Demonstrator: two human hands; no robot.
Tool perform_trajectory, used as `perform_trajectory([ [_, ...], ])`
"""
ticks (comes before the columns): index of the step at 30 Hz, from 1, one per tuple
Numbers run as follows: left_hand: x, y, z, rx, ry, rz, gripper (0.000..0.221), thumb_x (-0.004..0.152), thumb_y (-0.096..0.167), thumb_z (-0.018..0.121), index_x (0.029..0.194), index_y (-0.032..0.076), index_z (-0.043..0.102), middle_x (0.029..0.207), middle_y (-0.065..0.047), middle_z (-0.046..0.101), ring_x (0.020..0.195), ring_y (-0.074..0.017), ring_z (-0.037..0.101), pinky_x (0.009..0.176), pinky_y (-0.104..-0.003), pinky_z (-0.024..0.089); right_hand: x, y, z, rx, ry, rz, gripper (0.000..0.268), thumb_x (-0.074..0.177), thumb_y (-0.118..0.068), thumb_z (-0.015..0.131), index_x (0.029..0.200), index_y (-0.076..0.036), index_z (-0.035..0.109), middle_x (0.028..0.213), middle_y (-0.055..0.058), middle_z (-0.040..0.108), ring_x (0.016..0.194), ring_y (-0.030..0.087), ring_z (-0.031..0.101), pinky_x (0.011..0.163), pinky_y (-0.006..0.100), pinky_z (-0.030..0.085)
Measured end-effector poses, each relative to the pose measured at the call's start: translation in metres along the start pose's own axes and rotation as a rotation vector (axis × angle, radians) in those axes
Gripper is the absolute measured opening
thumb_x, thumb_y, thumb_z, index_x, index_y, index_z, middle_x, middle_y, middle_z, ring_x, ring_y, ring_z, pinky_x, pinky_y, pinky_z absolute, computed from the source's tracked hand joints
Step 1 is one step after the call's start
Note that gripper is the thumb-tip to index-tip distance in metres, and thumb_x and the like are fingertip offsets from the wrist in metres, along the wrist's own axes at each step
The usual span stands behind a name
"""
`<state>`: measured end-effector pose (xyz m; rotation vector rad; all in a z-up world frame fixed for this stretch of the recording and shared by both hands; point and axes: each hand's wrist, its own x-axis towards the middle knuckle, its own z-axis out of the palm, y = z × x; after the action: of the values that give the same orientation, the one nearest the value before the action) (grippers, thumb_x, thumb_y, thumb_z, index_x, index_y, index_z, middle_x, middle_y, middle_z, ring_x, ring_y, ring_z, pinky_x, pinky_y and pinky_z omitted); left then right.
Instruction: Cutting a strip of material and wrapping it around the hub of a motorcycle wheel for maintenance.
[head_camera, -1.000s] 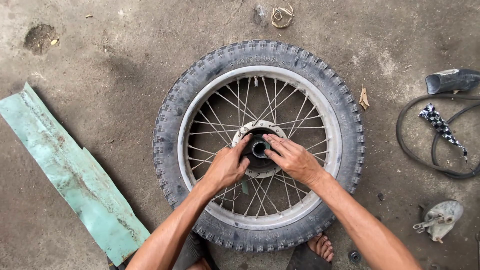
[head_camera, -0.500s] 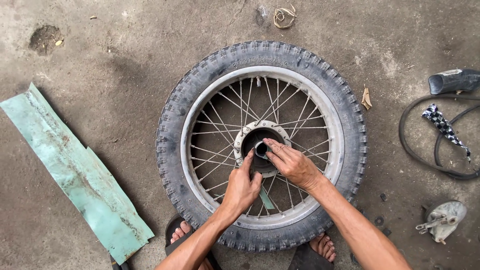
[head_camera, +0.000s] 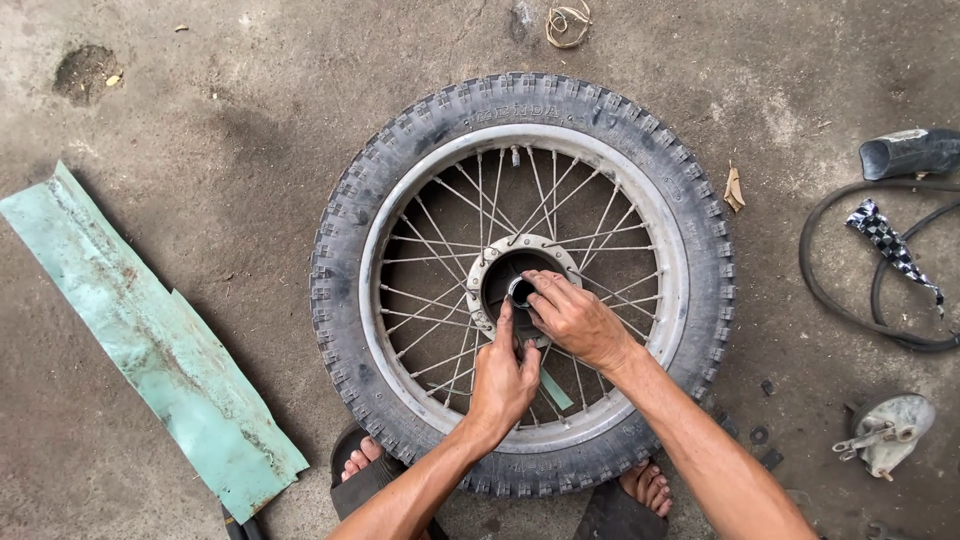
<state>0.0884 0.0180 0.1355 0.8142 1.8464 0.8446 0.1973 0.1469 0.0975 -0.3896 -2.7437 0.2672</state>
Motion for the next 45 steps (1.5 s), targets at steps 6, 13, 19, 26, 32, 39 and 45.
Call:
perform_trajectory([
  [6, 0.002, -0.02, 0.022, -0.07, 0.08, 0.039, 0.072, 0.089, 0.013, 0.059, 0.156, 0.001, 0.037, 0.062, -0.023, 0.068, 0.062, -0.0459, 0.072, 0.053, -0.057, 0.046, -0.001, 0.0, 0.001, 0.014, -0.031, 0.018, 0.012, 0.094, -0.012, 0.066, 0.097, 0.0, 0.068, 0.114, 0.02, 0.068, 0.108, 0.034, 0.069, 0.087, 0.039, 0.06],
  [13, 0.004, -0.034, 0.031, -0.103, 0.108, 0.06, 0.075, 0.09, 0.013, 0.061, 0.158, 0.002, 0.033, 0.059, -0.016, 0.065, 0.054, -0.0391, 0.07, 0.048, -0.046, 0.05, -0.002, 0.0, 0.001, 0.042, -0.024, 0.032, 0.01, 0.092, -0.01, 0.066, 0.094, 0.001, 0.067, 0.113, 0.021, 0.068, 0.107, 0.035, 0.069, 0.087, 0.04, 0.06],
  [19, -0.001, -0.031, 0.029, -0.074, 0.107, 0.064, 0.073, 0.091, 0.015, 0.061, 0.158, 0.003, 0.033, 0.059, -0.017, 0.066, 0.054, -0.0398, 0.07, 0.047, -0.049, 0.049, -0.007, 0.0, 0.009, -0.043, -0.076, 0.021, 0.011, 0.092, -0.011, 0.067, 0.096, -0.002, 0.069, 0.115, 0.02, 0.067, 0.109, 0.033, 0.067, 0.092, 0.04, 0.058],
  [26, 0.001, -0.035, 0.041, -0.118, 0.132, 0.061, 0.075, 0.092, 0.015, 0.064, 0.159, 0.001, 0.031, 0.06, -0.014, 0.064, 0.051, -0.0332, 0.068, 0.046, -0.041, 0.049, 0.005, -0.002, -0.025, 0.004, -0.181, -0.026, 0.016, 0.097, -0.005, 0.058, 0.104, 0.002, 0.069, 0.123, 0.022, 0.067, 0.118, 0.035, 0.065, 0.099, 0.04, 0.055],
  [32, 0.001, -0.037, 0.056, -0.185, 0.2, 0.012, 0.076, 0.095, 0.018, 0.065, 0.159, -0.001, 0.028, 0.061, -0.013, 0.065, 0.05, -0.0285, 0.066, 0.045, -0.04, 0.047, 0.009, -0.014, -0.082, 0.349, -0.258, 0.372, 0.038, 0.1, -0.015, 0.059, 0.136, 0.0, 0.062, 0.146, 0.025, 0.056, 0.133, 0.041, 0.055, 0.109, 0.051, 0.047],
  [39, 0.007, -0.028, 0.062, -0.244, 0.221, -0.047, 0.078, 0.097, 0.018, 0.065, 0.161, 0.001, 0.023, 0.062, -0.01, 0.06, 0.05, -0.0215, 0.061, 0.047, -0.034, 0.047, -0.027, -0.036, -0.091, 0.206, -0.733, 0.459, 0.042, 0.093, -0.026, 0.069, 0.13, -0.006, 0.064, 0.113, 0.013, 0.071, 0.125, 0.029, 0.058, 0.109, 0.047, 0.04],
  [45, 0.008, -0.033, 0.056, -0.31, 0.151, -0.043, 0.077, 0.1, 0.019, 0.061, 0.163, 0.001, 0.019, 0.065, -0.008, 0.059, 0.054, -0.0195, 0.06, 0.049, -0.032, 0.047, -0.069, -0.028, -0.03, -0.153, -0.328, 0.127, 0.019, 0.09, -0.009, 0.061, 0.105, -0.005, 0.072, 0.077, 0.01, 0.064, 0.09, 0.028, 0.06, 0.08, 0.04, 0.046],
])
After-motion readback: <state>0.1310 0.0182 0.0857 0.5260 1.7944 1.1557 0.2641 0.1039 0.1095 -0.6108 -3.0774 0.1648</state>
